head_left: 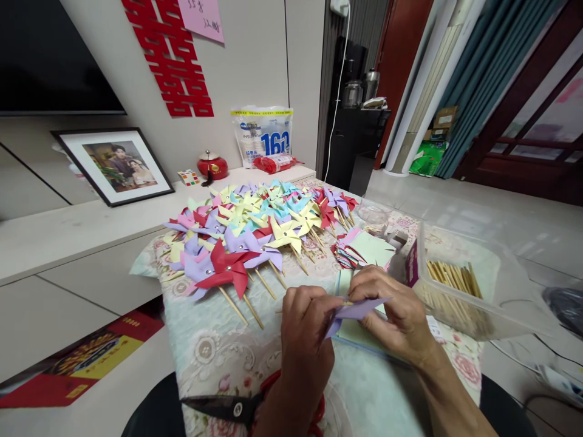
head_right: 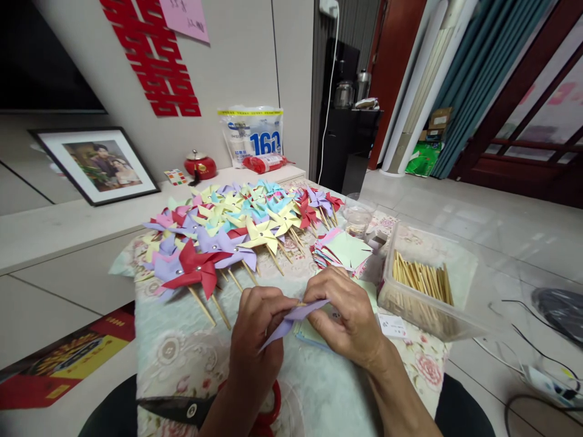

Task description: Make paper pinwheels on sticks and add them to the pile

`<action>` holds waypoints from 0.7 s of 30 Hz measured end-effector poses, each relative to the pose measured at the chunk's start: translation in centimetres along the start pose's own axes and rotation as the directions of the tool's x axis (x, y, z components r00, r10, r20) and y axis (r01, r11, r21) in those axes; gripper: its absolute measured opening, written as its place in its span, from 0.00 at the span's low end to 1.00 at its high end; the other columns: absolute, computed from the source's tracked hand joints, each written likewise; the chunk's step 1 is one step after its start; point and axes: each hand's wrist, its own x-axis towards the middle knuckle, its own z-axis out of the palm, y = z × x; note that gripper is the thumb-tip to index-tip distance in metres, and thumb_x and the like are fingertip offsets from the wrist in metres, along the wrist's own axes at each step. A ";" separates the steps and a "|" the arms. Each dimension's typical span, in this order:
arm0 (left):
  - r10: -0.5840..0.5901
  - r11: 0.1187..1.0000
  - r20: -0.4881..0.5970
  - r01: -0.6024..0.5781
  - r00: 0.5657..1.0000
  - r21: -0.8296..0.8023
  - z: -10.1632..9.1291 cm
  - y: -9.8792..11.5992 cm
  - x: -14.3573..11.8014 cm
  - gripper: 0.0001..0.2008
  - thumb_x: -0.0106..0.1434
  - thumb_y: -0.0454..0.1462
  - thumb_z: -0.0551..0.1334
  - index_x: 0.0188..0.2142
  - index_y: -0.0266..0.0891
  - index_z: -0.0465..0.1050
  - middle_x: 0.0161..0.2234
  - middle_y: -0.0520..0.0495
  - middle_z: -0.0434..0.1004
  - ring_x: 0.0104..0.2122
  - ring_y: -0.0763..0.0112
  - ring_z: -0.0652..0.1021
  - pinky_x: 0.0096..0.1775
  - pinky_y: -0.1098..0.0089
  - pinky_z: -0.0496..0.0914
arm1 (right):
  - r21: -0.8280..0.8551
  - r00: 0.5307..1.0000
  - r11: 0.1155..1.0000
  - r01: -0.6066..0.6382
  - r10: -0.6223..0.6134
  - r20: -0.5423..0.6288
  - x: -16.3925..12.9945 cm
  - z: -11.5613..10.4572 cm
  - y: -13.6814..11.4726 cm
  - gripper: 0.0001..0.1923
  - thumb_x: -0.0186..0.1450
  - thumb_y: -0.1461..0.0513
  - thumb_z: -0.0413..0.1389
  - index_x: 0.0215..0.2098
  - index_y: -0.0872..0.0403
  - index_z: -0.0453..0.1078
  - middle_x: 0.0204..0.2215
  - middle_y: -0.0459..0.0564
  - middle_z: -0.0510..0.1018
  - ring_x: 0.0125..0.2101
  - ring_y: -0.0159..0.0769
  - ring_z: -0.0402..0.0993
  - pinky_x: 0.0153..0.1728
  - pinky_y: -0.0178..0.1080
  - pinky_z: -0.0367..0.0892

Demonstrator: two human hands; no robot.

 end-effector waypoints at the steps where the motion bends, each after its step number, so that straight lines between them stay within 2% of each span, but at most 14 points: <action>1: 0.002 1.000 0.005 -0.002 1.000 -0.001 0.0 0.0 0.0 0.15 0.63 0.23 0.55 0.41 0.42 0.73 0.34 0.48 0.72 0.36 0.65 0.70 0.36 0.66 0.66 | 0.005 1.000 1.000 0.005 -0.005 0.008 0.0 -0.1 0.0 0.07 0.63 0.71 0.57 0.36 0.53 0.70 0.31 0.49 0.76 0.32 0.38 0.73 0.35 0.43 0.68; 9: 0.009 0.999 0.023 -0.007 1.000 -0.052 -0.1 0.3 0.1 0.16 0.62 0.24 0.54 0.40 0.42 0.74 0.34 0.48 0.72 0.36 0.65 0.70 0.37 0.65 0.64 | 0.051 0.998 0.999 -0.006 0.002 0.066 0.3 -0.6 -0.7 0.08 0.60 0.72 0.55 0.34 0.54 0.69 0.29 0.49 0.76 0.30 0.38 0.72 0.33 0.43 0.66; 18: -0.089 0.989 0.083 0.098 0.993 -0.107 0.5 0.3 -0.1 0.12 0.65 0.27 0.52 0.36 0.40 0.73 0.32 0.47 0.72 0.35 0.64 0.71 0.36 0.65 0.64 | 0.002 0.996 1.000 -0.030 0.030 0.082 0.2 -0.6 -0.2 0.03 0.63 0.68 0.59 0.35 0.54 0.71 0.27 0.49 0.76 0.29 0.36 0.72 0.33 0.40 0.66; 21: -0.148 0.976 0.099 0.162 0.984 -0.147 0.8 0.1 -0.3 0.11 0.66 0.28 0.52 0.34 0.39 0.72 0.32 0.46 0.72 0.35 0.64 0.72 0.36 0.65 0.65 | -0.051 0.990 0.995 -0.088 0.093 0.105 0.0 -0.6 0.2 0.03 0.64 0.66 0.58 0.36 0.54 0.74 0.28 0.48 0.77 0.29 0.36 0.72 0.33 0.37 0.65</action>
